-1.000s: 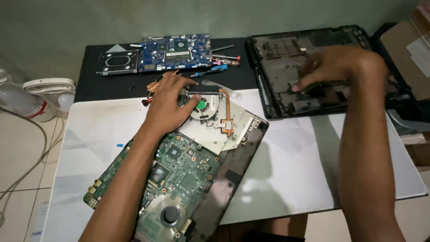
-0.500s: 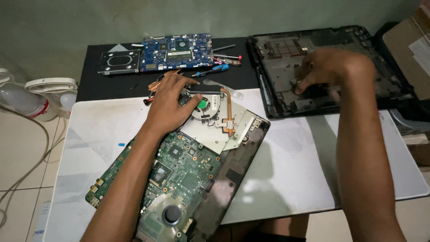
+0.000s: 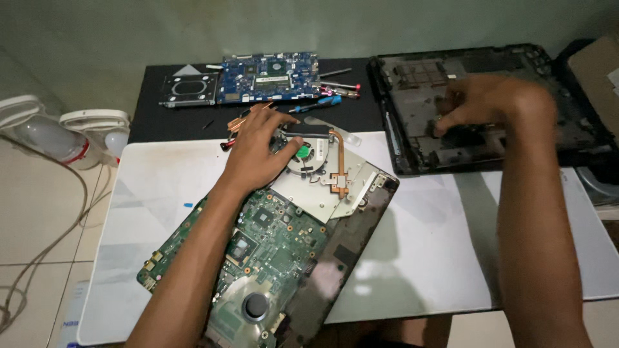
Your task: The person works on a disassembled laptop motherboard placed on a white surface. They handle a metal shield, a cooling fan, and a RAM module, inserting the RAM into the motherboard slot.
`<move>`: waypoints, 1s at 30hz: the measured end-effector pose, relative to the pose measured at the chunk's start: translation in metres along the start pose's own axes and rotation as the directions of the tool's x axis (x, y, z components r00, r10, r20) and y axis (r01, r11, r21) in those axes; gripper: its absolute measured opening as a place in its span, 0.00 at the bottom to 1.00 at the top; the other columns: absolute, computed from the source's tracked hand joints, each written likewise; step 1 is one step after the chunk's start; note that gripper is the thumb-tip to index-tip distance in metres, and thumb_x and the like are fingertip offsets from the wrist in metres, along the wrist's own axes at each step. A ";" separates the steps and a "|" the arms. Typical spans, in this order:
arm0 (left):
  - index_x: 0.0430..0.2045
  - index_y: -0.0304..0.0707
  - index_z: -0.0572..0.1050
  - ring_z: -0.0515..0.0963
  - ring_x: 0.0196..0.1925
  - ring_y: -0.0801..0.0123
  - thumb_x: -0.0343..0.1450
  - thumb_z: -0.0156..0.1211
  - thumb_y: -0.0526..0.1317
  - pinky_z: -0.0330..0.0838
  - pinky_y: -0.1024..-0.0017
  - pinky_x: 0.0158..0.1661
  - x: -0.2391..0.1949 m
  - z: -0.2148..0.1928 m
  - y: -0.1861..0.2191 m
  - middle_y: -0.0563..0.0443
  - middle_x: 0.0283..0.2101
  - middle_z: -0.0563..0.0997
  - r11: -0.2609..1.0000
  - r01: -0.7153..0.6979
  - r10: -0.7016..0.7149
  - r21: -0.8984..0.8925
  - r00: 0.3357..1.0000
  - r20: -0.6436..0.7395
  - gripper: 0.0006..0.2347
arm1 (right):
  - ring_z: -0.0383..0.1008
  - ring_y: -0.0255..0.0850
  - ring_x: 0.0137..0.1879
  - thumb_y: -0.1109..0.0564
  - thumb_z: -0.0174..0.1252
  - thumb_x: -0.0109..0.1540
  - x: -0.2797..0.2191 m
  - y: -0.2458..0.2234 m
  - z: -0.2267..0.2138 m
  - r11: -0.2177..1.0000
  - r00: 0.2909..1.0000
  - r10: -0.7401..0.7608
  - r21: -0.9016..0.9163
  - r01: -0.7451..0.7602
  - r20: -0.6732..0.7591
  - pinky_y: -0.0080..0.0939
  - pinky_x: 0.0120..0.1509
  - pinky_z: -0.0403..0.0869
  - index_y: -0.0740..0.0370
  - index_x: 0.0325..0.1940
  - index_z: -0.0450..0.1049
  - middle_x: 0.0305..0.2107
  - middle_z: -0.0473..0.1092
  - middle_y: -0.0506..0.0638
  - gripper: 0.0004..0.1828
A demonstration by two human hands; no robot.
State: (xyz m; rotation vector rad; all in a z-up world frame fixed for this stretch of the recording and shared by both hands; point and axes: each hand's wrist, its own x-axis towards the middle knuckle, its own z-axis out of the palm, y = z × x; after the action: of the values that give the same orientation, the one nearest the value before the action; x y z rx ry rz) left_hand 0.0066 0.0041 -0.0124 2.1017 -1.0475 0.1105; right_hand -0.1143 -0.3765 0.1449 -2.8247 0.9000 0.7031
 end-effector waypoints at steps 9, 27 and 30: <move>0.63 0.41 0.82 0.74 0.74 0.47 0.83 0.64 0.50 0.66 0.47 0.70 0.001 -0.007 0.009 0.44 0.63 0.81 1.000 0.025 -0.024 -0.010 1.000 0.018 0.18 | 0.79 0.65 0.76 0.36 0.83 0.60 -0.014 0.004 -0.008 0.997 1.000 -0.007 0.078 0.007 -0.002 0.69 0.69 0.77 0.58 0.79 0.80 0.73 0.79 0.58 0.47; 0.59 0.45 0.84 0.84 0.65 0.35 0.87 0.66 0.47 0.78 0.40 0.67 -0.008 -0.051 0.004 0.38 0.54 0.84 0.968 0.124 -0.160 -0.219 0.975 -0.155 0.11 | 0.86 0.69 0.64 0.34 0.75 0.63 -0.050 -0.126 0.060 0.504 0.510 -0.860 0.109 0.857 -0.033 0.71 0.71 0.80 0.50 0.59 0.91 0.53 0.89 0.59 0.27; 0.50 0.37 0.88 0.86 0.62 0.20 0.80 0.68 0.49 0.77 0.30 0.64 -0.032 -0.077 0.004 0.23 0.53 0.90 0.949 0.312 -0.314 0.030 0.948 0.047 0.15 | 0.86 0.75 0.63 0.31 0.71 0.68 -0.046 -0.140 0.079 0.485 0.492 -0.870 0.106 0.868 -0.046 0.76 0.73 0.78 0.57 0.66 0.88 0.52 0.88 0.65 0.34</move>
State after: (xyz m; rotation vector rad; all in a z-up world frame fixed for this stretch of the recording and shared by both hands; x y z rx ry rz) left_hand 0.0013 0.0751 0.0320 2.2734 -0.7307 -0.0895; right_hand -0.0992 -0.2202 0.0886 -2.6174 -0.5546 0.4554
